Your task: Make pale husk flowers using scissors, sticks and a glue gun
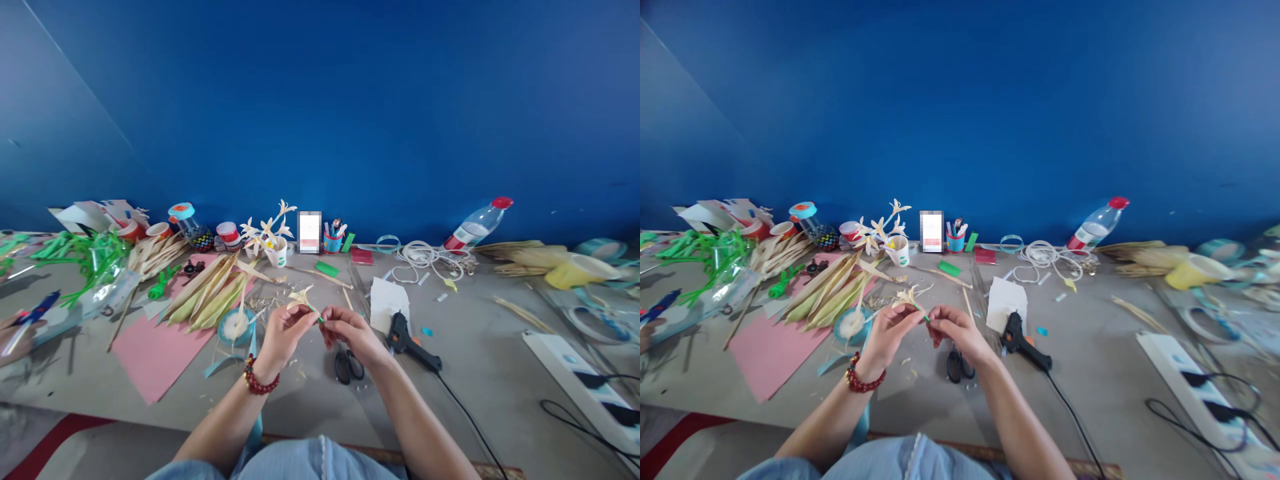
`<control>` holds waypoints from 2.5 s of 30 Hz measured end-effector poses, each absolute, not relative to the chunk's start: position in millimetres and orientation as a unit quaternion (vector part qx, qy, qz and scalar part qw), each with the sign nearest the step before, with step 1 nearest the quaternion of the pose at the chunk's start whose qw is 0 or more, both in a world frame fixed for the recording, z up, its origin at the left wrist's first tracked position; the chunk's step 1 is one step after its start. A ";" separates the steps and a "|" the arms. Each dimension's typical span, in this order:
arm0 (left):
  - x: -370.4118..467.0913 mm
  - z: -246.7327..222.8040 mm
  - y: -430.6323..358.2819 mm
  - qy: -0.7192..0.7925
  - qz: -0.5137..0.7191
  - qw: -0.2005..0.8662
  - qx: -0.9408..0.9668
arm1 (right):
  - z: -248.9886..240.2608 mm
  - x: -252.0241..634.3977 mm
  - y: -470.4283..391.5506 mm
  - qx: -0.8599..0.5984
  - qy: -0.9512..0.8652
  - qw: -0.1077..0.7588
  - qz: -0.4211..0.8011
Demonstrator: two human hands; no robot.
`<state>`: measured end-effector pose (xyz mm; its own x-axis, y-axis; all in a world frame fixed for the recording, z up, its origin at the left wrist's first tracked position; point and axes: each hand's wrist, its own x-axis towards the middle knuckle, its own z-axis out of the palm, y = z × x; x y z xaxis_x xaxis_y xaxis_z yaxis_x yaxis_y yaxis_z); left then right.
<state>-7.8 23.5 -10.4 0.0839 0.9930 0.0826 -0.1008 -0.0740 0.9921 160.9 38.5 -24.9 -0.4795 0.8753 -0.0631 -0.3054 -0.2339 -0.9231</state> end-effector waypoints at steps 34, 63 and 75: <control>-10.8 -17.1 24.1 0.453 0.565 0.462 0.512 | -33.9 159.1 36.6 -0.495 -0.641 0.409 0.421; -2.6 -32.4 27.7 0.422 0.537 0.597 0.420 | -88.4 345.7 3.0 -0.604 -0.764 0.221 0.053; -0.4 -30.8 29.2 0.438 0.554 0.575 0.413 | -61.7 347.3 0.8 -0.574 -0.512 0.557 0.313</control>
<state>-0.4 29.2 -30.8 0.0022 0.9989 -0.0467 -0.2754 0.0455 0.9603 347.3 0.8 -61.7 0.2791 0.9368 0.2110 0.2402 0.1447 -0.9599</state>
